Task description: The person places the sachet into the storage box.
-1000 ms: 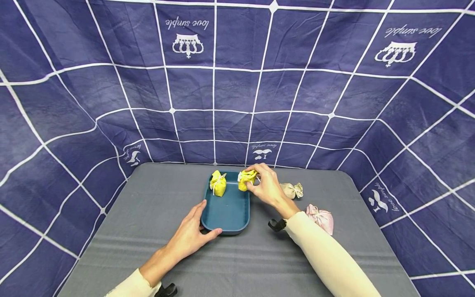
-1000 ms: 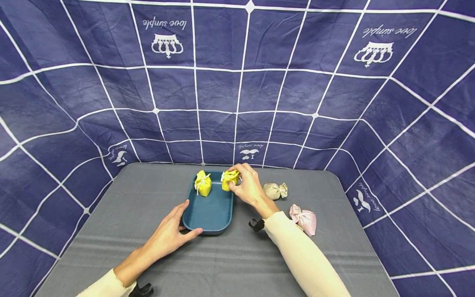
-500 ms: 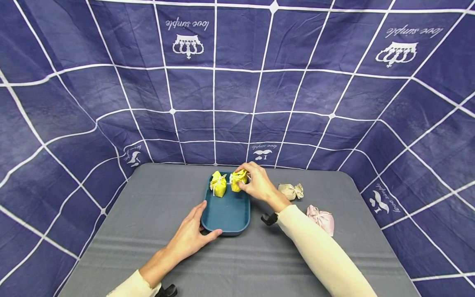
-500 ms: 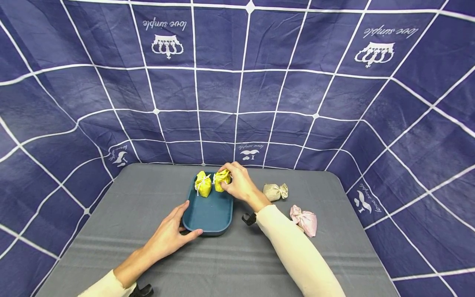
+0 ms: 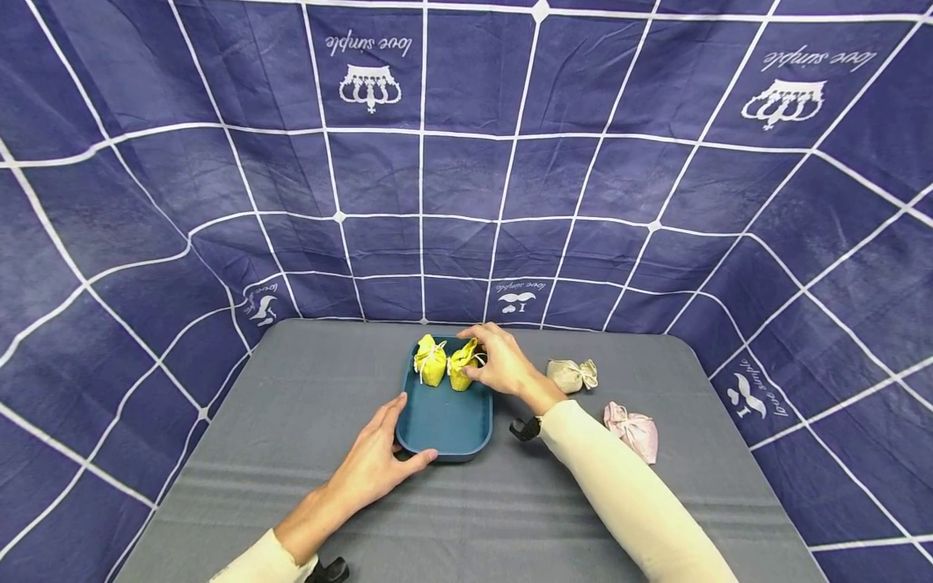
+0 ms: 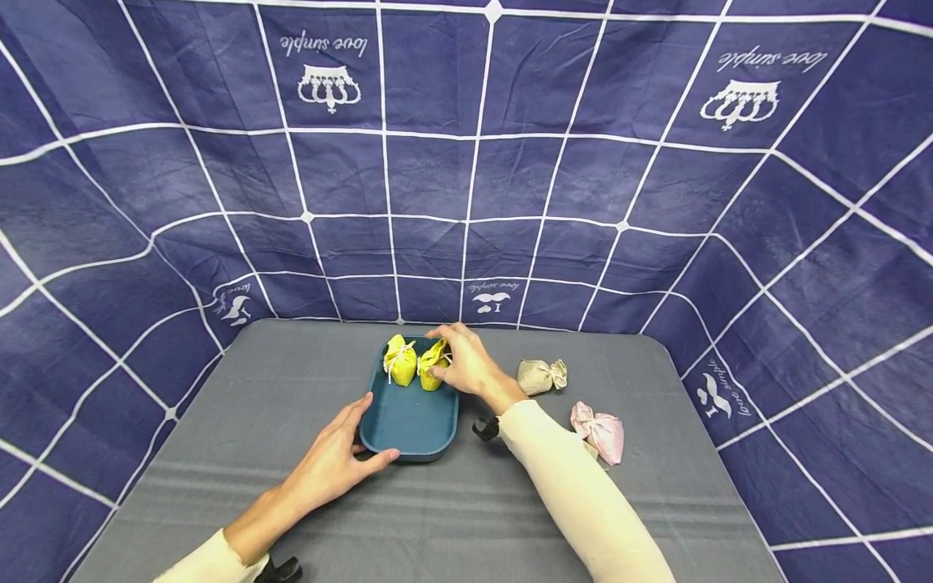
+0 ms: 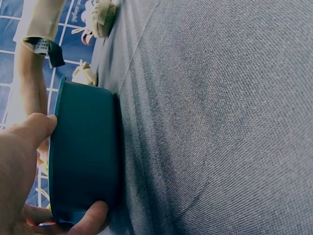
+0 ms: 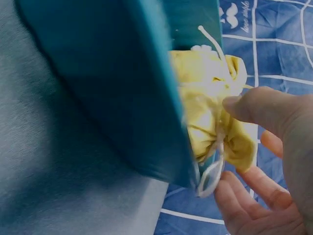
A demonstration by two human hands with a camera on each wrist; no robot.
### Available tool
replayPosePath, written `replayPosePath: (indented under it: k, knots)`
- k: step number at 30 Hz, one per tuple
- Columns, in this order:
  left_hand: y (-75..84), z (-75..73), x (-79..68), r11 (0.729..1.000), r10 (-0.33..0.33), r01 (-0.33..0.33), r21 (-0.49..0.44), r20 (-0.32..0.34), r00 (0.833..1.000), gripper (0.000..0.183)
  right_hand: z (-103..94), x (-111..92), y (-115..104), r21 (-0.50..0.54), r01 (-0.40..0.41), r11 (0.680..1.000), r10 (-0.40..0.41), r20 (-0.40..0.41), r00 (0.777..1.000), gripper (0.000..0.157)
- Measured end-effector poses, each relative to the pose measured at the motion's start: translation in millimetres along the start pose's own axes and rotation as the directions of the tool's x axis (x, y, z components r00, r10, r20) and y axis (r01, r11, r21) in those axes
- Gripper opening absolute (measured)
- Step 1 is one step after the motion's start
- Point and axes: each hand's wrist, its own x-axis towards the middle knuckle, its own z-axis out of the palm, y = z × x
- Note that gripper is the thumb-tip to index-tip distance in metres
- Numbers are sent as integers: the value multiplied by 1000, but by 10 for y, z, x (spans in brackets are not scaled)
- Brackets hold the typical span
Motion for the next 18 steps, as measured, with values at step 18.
replayPosePath:
  k: [18]
  knots:
    - [-2, -9, 5, 1000, 5, -5, -1, 3, 1000, 119, -198, -454, 99, -38, -44, 998, 43, -36, 998, 68]
